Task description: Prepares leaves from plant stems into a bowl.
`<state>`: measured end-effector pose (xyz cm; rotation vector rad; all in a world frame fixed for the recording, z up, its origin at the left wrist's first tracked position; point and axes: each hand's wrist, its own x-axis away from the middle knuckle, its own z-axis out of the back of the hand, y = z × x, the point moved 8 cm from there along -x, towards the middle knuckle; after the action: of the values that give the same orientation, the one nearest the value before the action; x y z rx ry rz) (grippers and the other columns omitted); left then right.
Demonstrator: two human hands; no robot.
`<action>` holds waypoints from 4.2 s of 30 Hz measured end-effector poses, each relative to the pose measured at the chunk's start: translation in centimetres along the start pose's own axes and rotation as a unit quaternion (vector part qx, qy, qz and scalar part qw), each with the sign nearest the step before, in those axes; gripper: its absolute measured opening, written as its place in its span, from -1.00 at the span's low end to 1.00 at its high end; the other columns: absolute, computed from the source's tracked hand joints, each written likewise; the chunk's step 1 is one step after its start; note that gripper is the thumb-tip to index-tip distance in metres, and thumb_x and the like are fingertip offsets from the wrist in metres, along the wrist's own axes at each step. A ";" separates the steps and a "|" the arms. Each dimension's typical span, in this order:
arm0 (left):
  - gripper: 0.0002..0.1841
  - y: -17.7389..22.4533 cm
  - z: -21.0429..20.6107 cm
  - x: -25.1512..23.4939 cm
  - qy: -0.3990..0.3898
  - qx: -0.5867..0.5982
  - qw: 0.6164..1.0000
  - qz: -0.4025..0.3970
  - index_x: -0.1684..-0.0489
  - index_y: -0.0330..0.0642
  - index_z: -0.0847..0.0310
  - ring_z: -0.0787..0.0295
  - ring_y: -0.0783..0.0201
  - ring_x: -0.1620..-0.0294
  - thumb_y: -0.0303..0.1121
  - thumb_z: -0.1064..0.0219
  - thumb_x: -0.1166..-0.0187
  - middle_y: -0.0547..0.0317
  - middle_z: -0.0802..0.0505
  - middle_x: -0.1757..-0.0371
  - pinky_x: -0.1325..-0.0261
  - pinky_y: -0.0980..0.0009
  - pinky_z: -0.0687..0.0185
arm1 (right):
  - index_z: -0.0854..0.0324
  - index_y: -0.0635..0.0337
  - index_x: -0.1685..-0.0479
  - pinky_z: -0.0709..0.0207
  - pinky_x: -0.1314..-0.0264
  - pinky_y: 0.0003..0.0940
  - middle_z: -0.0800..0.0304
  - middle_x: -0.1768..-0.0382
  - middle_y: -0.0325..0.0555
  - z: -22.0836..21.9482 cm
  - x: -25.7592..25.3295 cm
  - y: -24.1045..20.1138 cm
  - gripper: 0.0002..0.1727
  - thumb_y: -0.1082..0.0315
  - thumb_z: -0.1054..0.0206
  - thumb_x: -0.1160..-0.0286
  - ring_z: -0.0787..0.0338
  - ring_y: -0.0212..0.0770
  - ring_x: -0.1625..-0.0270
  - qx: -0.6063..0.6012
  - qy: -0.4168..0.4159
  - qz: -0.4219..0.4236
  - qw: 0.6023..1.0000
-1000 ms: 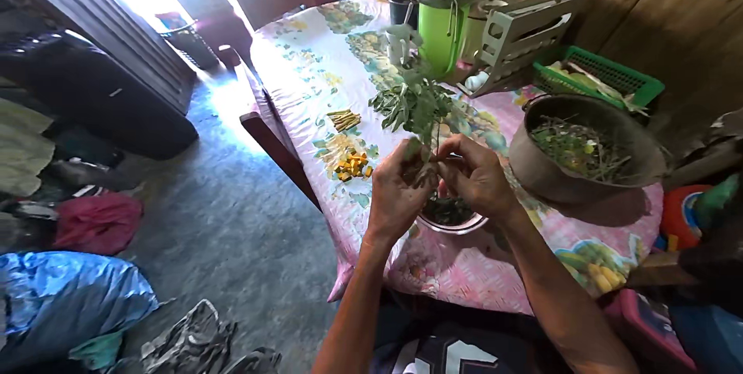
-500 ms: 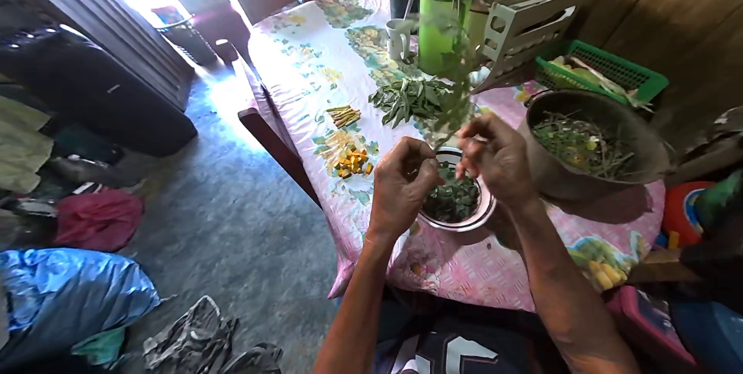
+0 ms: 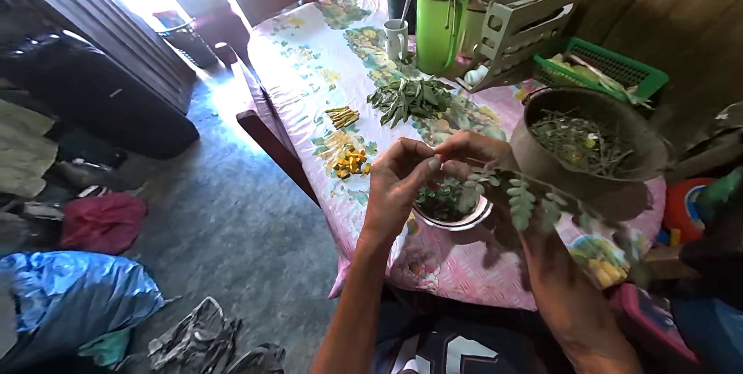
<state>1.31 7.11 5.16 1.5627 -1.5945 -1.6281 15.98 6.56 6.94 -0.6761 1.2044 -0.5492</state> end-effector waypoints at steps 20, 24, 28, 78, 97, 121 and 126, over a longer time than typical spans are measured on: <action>-0.87 -0.5 -0.7 0.2 -0.015 -0.056 0.998 0.014 0.01 -0.30 -0.63 -0.82 0.22 0.32 -0.59 -0.33 -0.58 -0.01 -0.81 0.22 0.17 0.32 -0.85 | -0.64 0.21 0.09 -0.60 0.17 -0.45 -0.67 0.27 -0.12 11.3 3.9 -4.3 -0.60 0.03 -0.10 -0.81 -0.69 -0.36 0.26 0.454 0.123 -0.072 0.879; -0.88 -1.4 -1.1 0.1 -0.009 -0.025 0.999 0.029 0.02 -0.29 -0.66 -0.83 0.22 0.33 -0.58 -0.33 -0.59 -0.01 -0.82 0.24 0.18 0.33 -0.84 | -0.57 0.26 -0.42 -0.53 -0.05 0.50 -0.77 -0.02 0.39 20.6 9.0 -1.4 -0.49 0.03 -0.19 -0.76 -0.78 0.41 0.02 0.501 0.217 -0.231 0.806; -0.89 -2.3 -1.9 -0.2 -0.003 -0.022 0.998 0.054 0.01 -0.28 -0.68 -0.85 0.19 0.26 -0.52 -0.34 -0.62 -0.03 -0.84 0.20 0.21 0.31 -0.85 | -0.64 0.09 -0.25 -0.65 0.33 -0.48 -0.70 0.27 -0.25 15.0 7.5 -3.8 -0.67 0.10 -0.16 -0.80 -0.70 -0.42 0.36 0.364 0.256 -0.099 0.890; -0.90 -3.6 -0.2 1.2 0.100 0.024 0.993 0.060 0.00 -0.21 -0.68 -0.81 0.27 0.31 -0.49 -0.31 -0.67 0.08 -0.78 0.18 0.14 0.29 -0.86 | -0.64 0.27 0.06 -0.64 0.20 -0.66 -0.73 0.20 -0.17 1.7 3.0 0.6 -0.85 0.40 -0.39 -0.53 -0.70 -0.49 0.28 0.131 -0.004 0.040 0.991; -0.89 -3.8 -0.2 1.1 0.109 0.071 0.989 0.067 0.00 -0.18 -0.72 -0.67 0.34 0.46 -0.45 -0.33 -0.67 0.10 -0.75 0.28 0.36 0.44 -0.73 | -0.62 0.32 0.11 -0.65 0.17 -0.63 -0.74 0.23 -0.10 1.6 2.7 0.2 -0.83 0.50 -0.43 -0.38 -0.73 -0.43 0.25 0.167 0.002 0.063 0.984; -0.87 -4.0 0.2 0.6 0.040 -0.216 0.975 0.019 -0.02 -0.21 -0.68 -0.80 0.30 0.28 -0.46 -0.28 -0.66 0.15 -0.82 0.21 0.15 0.31 -0.82 | -0.64 0.29 0.11 -0.59 0.29 -0.59 -0.66 0.37 -0.19 11.1 2.1 -6.5 -0.74 0.28 -0.14 -0.79 -0.63 -0.50 0.38 0.381 0.050 -0.065 0.921; -0.60 -5.3 0.2 0.9 0.013 -0.436 0.899 0.044 -0.42 -0.11 -0.64 -0.85 0.22 0.11 -0.32 -0.33 -0.62 0.03 -0.85 -0.06 0.03 0.15 -0.82 | -0.64 0.26 -0.30 -0.65 -0.22 -0.19 -0.78 -0.13 0.07 22.5 5.4 -4.4 -0.68 0.33 -0.18 -0.73 -0.78 -0.15 -0.08 0.492 0.042 -0.302 0.815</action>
<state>3.03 7.90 0.15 0.9910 -0.6913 -1.8642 39.00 3.75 11.34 -0.0992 0.5951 -1.6090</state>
